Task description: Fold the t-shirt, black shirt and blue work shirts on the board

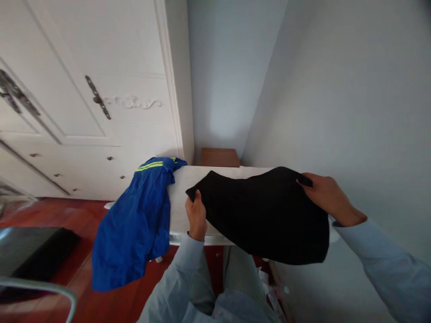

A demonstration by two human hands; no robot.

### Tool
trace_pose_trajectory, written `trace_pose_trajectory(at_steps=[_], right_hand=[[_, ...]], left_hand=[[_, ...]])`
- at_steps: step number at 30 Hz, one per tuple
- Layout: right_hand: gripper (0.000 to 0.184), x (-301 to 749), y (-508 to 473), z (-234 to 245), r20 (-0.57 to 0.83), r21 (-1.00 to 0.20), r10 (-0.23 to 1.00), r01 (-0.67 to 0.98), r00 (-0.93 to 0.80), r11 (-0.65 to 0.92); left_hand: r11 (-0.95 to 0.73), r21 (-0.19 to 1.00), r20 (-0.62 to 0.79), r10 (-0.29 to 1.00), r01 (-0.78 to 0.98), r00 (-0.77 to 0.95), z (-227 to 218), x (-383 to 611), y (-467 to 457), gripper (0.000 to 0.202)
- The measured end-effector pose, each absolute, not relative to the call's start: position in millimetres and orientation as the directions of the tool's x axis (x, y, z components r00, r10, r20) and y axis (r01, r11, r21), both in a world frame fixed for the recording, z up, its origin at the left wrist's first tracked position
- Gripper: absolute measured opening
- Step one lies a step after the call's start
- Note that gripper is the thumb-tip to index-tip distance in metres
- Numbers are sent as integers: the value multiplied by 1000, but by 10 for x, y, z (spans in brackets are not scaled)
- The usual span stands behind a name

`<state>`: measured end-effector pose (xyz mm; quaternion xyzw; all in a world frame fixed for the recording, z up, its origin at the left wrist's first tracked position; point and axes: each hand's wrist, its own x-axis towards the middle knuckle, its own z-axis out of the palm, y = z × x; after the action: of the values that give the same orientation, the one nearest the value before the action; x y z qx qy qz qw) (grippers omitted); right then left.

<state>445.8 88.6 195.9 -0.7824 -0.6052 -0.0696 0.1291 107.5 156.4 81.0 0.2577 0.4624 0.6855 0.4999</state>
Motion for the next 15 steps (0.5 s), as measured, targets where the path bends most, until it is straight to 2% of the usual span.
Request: trace_pose_trajectory(at_steps=[7,15], right_hand=[[23,4621,217,2207,299,-101,858,908,418,-407],[22,5073,-211,2280,430,-102,728,830,534,-549]], left_hand=[[-18,885,-84,977,-465,-196,961,1569,1629,27],[13,888,-16,1000,-460,-1,1081,2245,1971,28]])
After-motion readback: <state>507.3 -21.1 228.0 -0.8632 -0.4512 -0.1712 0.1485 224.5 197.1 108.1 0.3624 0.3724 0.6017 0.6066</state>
